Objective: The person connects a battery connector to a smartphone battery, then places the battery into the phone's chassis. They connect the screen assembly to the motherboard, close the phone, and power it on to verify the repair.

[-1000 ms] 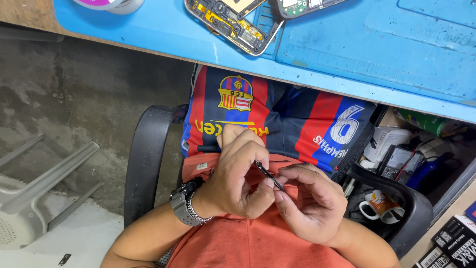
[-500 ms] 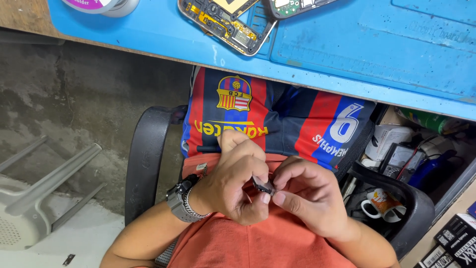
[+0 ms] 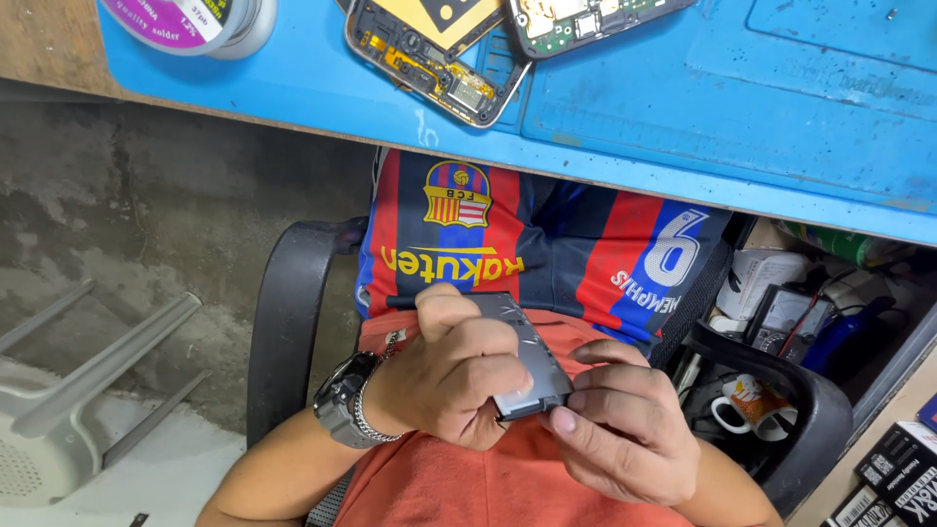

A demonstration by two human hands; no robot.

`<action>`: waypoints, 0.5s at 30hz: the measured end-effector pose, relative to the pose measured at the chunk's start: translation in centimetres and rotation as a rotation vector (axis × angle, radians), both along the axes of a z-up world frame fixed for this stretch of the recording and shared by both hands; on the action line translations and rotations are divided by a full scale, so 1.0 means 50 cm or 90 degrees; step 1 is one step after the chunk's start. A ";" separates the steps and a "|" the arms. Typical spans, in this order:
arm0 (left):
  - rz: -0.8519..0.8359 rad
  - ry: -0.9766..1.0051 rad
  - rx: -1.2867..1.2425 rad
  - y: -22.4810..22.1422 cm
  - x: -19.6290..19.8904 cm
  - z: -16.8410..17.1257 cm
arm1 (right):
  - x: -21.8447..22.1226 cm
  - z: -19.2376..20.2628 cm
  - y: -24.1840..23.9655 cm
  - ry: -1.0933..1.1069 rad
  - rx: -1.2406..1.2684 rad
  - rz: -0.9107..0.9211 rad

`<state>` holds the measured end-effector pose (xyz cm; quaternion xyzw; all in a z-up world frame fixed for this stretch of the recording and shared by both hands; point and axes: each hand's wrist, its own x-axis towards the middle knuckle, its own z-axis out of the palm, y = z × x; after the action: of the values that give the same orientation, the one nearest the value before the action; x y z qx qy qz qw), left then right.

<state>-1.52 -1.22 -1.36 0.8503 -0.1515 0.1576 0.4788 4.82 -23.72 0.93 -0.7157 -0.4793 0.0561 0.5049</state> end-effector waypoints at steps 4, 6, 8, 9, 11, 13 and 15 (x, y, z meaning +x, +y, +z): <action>-0.021 -0.037 0.005 0.003 0.005 0.007 | 0.012 -0.001 -0.001 0.079 0.000 0.074; -0.029 -0.057 0.033 0.005 0.005 0.014 | 0.008 -0.008 -0.003 0.082 -0.007 0.052; -0.035 -0.064 0.040 0.007 0.006 0.015 | 0.011 -0.011 0.004 0.072 -0.006 0.047; -0.041 -0.072 0.047 0.009 0.007 0.017 | 0.013 -0.013 0.008 0.062 -0.005 0.041; -0.043 -0.059 0.032 0.005 0.004 0.013 | 0.020 -0.014 0.014 0.049 0.007 0.053; -0.049 -0.048 0.013 0.003 0.005 0.012 | 0.027 -0.013 0.015 0.035 0.017 0.060; -0.073 -0.010 -0.058 0.002 0.005 0.014 | 0.034 -0.010 0.017 0.030 0.000 0.066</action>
<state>-1.27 -1.11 -0.67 0.8163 -0.1961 0.1432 0.5241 6.49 -22.89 0.42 -0.6884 -0.5041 0.0991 0.5121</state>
